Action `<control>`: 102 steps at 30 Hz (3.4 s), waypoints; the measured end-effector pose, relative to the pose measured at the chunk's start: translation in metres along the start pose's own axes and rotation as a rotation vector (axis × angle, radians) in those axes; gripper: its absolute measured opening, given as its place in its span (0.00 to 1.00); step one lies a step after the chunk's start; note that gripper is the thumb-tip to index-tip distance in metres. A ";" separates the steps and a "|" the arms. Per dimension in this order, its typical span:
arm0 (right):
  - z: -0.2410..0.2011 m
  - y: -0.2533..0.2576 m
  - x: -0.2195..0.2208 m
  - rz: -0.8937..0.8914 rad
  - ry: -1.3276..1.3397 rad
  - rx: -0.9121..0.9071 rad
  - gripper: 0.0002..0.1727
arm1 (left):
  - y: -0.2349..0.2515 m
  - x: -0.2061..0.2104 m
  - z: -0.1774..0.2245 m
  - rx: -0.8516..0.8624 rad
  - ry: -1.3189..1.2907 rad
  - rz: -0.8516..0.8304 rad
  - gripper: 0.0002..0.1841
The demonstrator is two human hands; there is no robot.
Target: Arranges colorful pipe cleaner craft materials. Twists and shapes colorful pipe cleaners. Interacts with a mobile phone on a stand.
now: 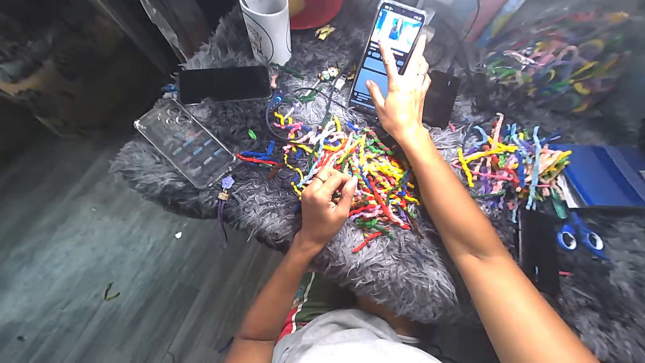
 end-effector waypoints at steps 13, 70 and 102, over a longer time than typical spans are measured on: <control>0.019 -0.020 -0.058 -0.112 0.081 -0.053 0.27 | 0.001 0.003 -0.003 0.021 0.080 -0.080 0.13; 0.055 -0.045 -0.008 -0.334 0.315 -0.060 0.36 | 0.032 0.025 0.035 0.469 -0.092 0.031 0.15; 0.053 -0.049 -0.004 -0.335 0.280 -0.114 0.37 | 0.030 0.028 0.023 0.377 -0.125 0.055 0.09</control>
Point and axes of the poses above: each hand's wrist, its own y-axis towards the middle knuckle, its own x-axis out of the palm, z = x × y, the point moved 3 cm from there along y, towards the middle knuckle, and after that the axes turned 2 degrees about x, right-handed, at the moved point
